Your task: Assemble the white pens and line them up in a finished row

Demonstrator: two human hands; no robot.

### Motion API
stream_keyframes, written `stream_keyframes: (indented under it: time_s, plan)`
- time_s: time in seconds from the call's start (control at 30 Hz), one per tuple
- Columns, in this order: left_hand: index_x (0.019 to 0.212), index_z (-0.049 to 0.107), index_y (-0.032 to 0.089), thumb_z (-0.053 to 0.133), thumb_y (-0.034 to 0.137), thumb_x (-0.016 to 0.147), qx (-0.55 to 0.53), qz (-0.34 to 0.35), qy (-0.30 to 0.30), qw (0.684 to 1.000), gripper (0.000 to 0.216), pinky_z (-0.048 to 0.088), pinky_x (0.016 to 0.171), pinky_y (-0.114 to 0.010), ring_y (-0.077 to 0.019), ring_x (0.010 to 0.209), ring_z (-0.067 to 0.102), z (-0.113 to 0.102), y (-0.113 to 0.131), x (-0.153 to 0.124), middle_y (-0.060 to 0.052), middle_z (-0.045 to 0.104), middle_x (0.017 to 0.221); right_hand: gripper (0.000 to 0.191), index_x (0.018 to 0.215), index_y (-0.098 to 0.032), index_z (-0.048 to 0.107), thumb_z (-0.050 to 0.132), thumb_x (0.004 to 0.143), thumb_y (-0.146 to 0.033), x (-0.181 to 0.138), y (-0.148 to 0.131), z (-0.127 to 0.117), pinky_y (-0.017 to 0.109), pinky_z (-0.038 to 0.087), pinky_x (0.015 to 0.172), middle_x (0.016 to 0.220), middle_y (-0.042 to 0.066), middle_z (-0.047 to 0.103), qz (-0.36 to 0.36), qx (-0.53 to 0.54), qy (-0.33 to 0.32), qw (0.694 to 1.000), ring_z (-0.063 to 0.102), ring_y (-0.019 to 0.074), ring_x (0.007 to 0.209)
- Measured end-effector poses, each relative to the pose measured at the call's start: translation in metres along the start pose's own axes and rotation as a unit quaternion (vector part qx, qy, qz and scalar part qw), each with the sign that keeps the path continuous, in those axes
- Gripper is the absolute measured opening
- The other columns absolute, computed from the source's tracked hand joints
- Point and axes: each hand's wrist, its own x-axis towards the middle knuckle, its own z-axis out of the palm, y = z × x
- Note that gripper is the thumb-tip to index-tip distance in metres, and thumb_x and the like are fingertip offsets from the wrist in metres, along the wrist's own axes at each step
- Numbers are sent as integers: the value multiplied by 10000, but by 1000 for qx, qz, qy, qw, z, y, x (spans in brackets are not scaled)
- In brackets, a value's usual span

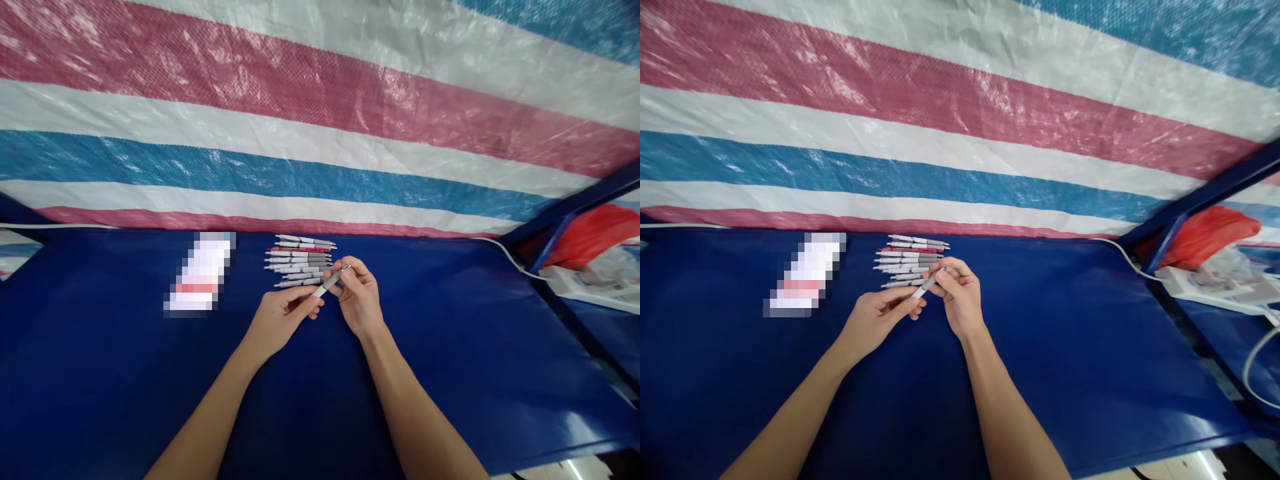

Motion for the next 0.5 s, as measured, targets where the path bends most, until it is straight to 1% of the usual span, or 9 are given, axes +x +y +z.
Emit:
stream_keyframes:
  time_s: [0.07,0.17,0.27,0.3,0.37,0.43,0.5]
  plan:
    - [949,752,162,652,361,862,-45,-11,-45,998,239,577,708,-286,-164,679,697,-3,3,0,-43,758,818,236,864,-231,722,844,667,-277,-1,-1,-1,197,613,660,814,-25,756,10,-5,-14,1000,749,138,790]
    - [920,746,140,657,392,872,-120,-38,-117,985,272,581,694,-291,-165,683,696,-6,6,-1,-68,752,839,215,810,-221,722,855,657,-293,-2,-1,-1,223,619,676,763,-20,755,19,-8,-29,999,750,146,750]
    - [901,744,130,659,417,876,-164,-71,-160,971,300,583,689,-301,-171,688,699,-6,7,-2,-86,749,844,240,777,-224,712,873,633,-328,-4,0,-1,237,619,652,702,-29,738,18,-4,-31,999,745,147,703]
    - [898,745,131,660,419,875,-165,-74,-163,970,302,583,689,-301,-172,687,700,-6,6,-2,-85,749,839,246,771,-225,709,876,626,-333,-4,1,-1,233,616,632,690,-31,734,17,-1,-30,999,744,147,691]
    - [903,748,140,661,413,872,-144,-61,-148,977,288,583,694,-298,-171,689,700,-5,6,-2,-75,751,839,248,760,-225,705,879,618,-328,-3,1,-1,223,607,594,674,-35,726,14,2,-21,1000,739,144,662]
    - [919,754,160,657,397,872,-89,-33,-110,989,260,580,717,-293,-169,695,701,-3,4,-2,-54,755,830,254,738,-222,692,885,603,-318,-2,2,-1,215,601,571,663,-41,719,14,-1,-2,1000,733,139,639]
    - [964,759,186,656,376,870,-23,-5,-56,998,236,574,736,-287,-170,703,706,0,0,-1,-29,758,807,276,708,-214,667,892,586,-319,0,3,0,213,600,566,658,-44,711,10,-12,24,1000,731,138,631]
